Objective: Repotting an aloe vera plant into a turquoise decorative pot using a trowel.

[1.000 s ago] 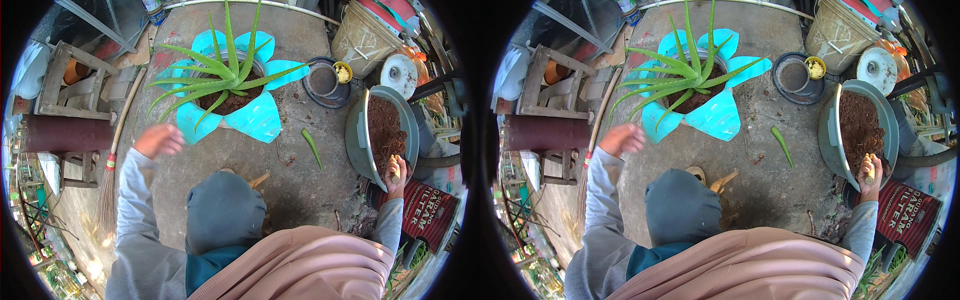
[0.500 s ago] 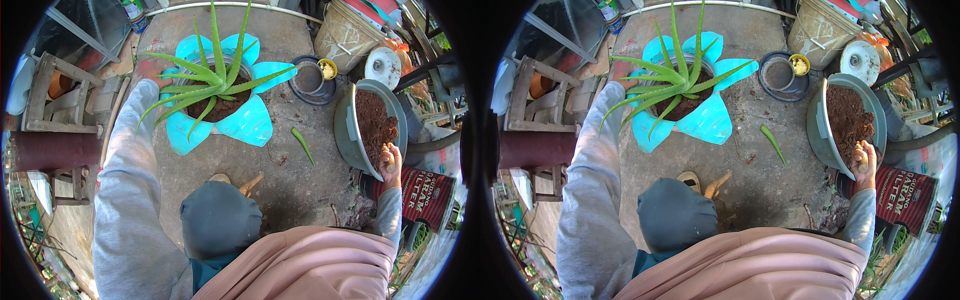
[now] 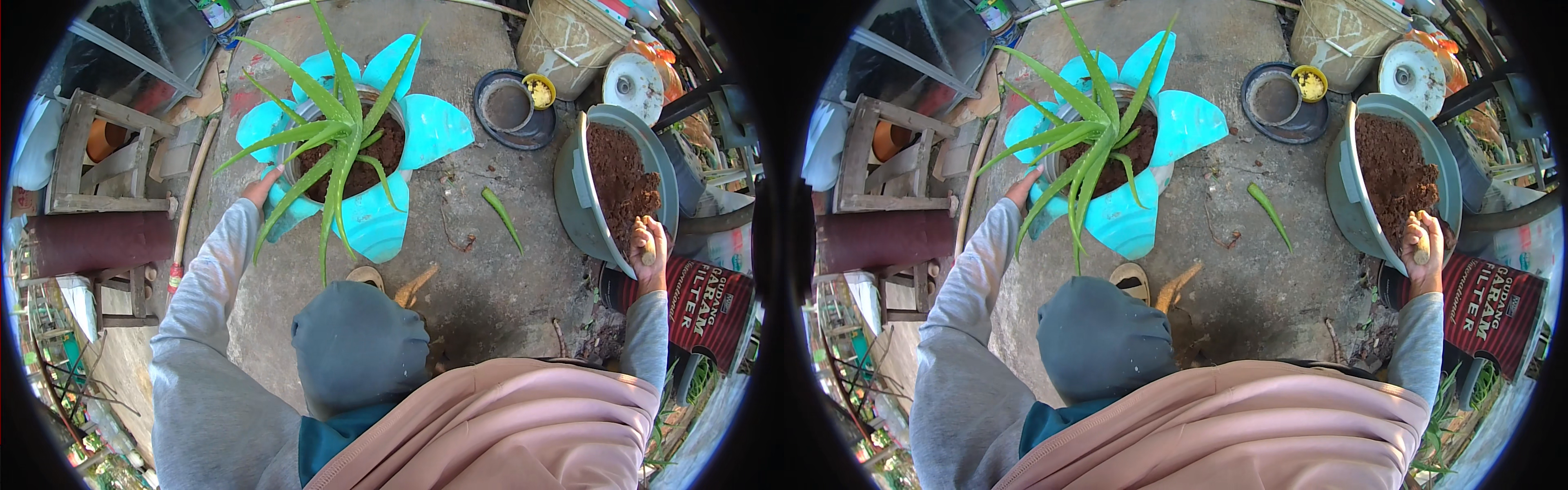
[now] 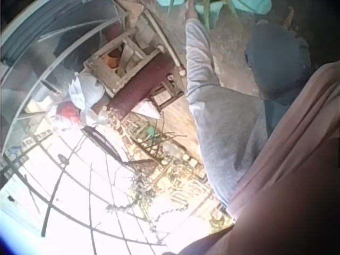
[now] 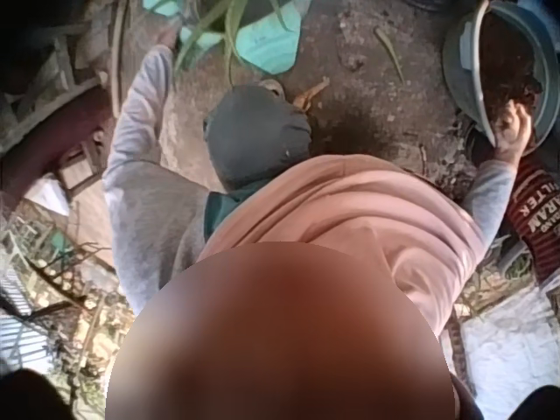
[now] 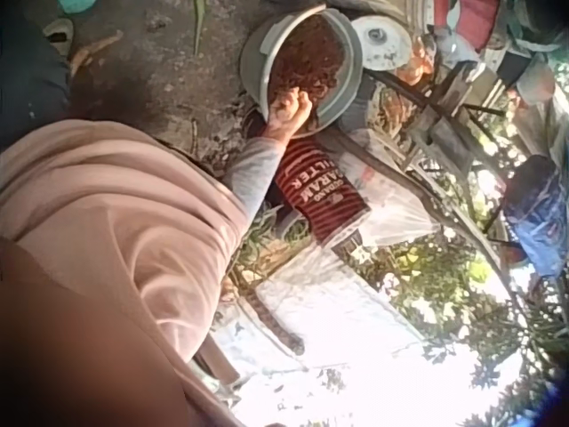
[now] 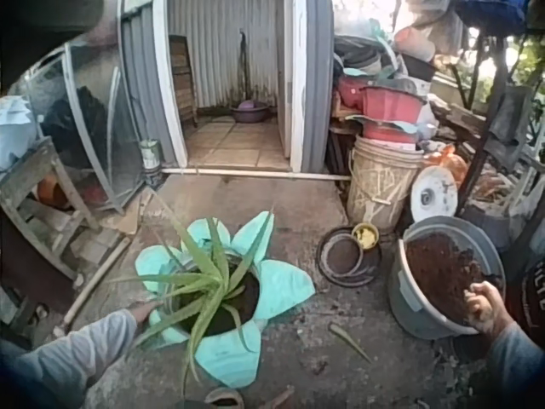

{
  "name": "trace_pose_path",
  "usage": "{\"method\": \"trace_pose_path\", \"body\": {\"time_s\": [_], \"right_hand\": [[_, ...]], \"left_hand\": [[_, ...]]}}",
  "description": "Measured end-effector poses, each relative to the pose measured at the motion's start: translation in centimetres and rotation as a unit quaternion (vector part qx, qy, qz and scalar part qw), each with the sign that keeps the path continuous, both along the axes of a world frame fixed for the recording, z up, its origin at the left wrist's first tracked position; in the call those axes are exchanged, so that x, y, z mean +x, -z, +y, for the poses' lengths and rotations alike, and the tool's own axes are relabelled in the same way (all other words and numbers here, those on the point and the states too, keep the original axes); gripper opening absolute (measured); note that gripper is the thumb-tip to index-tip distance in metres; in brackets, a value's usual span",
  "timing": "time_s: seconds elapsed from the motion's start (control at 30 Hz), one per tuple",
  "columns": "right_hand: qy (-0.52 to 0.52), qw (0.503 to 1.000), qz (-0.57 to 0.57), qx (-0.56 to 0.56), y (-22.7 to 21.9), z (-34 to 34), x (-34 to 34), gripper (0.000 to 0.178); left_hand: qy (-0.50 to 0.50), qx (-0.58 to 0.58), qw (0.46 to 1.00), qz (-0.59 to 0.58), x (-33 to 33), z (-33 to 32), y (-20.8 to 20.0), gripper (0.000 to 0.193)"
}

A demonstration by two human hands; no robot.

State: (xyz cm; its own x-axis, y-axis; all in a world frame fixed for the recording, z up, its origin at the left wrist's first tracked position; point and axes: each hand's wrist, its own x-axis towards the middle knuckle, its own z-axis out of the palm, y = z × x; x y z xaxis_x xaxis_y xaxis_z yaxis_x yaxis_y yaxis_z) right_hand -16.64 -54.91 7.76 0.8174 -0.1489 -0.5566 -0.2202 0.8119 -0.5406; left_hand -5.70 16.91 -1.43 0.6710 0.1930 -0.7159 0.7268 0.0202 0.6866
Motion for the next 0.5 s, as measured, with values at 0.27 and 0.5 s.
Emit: {"method": "trace_pose_path", "body": {"time_s": [0.27,0.5], "right_hand": [[-0.005,1.0,-0.003,-0.009,0.4,-0.5,0.0,0.02],[0.004,0.999,-0.02,-0.026,0.5,-0.5,1.0,0.021]], "left_hand": [[-0.102,-0.078,0.99,-0.054,-1.9,-3.5,2.5,0.046],[-0.253,-0.046,0.962,-0.094,-1.0,-15.0,0.3,0.057]]}}
